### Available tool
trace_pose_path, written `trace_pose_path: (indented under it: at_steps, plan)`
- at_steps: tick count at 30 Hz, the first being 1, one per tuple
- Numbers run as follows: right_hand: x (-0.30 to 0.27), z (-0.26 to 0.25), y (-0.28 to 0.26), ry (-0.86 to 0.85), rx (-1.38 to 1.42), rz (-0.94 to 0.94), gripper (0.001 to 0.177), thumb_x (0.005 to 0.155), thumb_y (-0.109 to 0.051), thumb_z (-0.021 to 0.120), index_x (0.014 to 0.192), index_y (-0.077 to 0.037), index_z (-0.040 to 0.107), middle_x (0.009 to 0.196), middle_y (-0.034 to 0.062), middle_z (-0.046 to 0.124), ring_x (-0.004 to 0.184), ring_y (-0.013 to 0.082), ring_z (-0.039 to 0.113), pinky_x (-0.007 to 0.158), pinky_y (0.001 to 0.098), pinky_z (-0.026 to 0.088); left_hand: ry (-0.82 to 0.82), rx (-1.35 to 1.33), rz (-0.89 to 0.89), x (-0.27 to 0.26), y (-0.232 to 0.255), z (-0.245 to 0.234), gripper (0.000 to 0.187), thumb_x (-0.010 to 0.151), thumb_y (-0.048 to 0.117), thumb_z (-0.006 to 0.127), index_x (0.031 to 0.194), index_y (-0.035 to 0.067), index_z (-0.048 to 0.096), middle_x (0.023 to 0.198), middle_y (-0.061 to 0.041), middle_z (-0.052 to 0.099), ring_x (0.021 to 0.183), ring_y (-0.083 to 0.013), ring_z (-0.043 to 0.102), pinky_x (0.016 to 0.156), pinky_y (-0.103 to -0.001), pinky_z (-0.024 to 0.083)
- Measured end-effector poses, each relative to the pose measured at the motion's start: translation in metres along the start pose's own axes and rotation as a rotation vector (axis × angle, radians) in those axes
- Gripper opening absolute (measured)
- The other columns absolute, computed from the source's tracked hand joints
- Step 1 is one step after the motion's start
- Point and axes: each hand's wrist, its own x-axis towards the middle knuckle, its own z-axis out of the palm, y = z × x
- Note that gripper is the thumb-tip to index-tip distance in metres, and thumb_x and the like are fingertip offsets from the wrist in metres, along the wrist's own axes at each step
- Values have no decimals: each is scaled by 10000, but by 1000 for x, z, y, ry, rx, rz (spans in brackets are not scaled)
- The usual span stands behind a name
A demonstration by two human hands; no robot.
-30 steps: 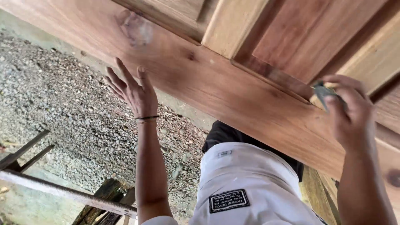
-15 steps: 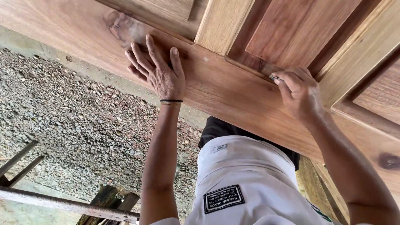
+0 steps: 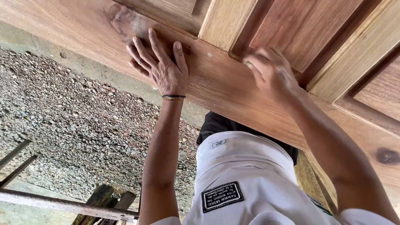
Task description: The person sands the surface of a large wooden door frame using a sanding block. They work systematically across the flat panels and the raised edges of the frame, smoothing the wood grain.
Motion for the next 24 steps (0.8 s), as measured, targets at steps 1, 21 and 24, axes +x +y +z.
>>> trace_pose_path:
  at_steps: [1, 21, 24]
  plan:
    - [5, -1, 0, 4, -1, -5, 128, 793, 61, 625, 917, 48, 601, 815, 125, 549, 746, 214, 531, 692, 297, 482, 7, 0, -1, -1, 0, 0, 532, 873, 482, 425, 1298, 182, 314, 1367, -129, 216, 1308, -325, 139, 1086, -500, 116]
    - [-12, -42, -51, 163, 1213, 708, 192, 665, 32, 659, 827, 8, 558, 735, 87, 566, 636, 109, 546, 549, 222, 503, -676, -1837, -342, -73, 74, -22, 135, 717, 100, 676, 733, 42, 555, 627, -52, 571, 623, -68, 566, 536, -208, 512]
    - [-21, -45, -54, 214, 1343, 724, 158, 678, 63, 626, 805, 36, 536, 737, 127, 572, 641, 131, 570, 569, 239, 518, -695, -1976, -472, -77, 78, -24, 133, 723, 64, 666, 749, 1, 552, 640, -106, 575, 606, -158, 615, 535, -272, 541]
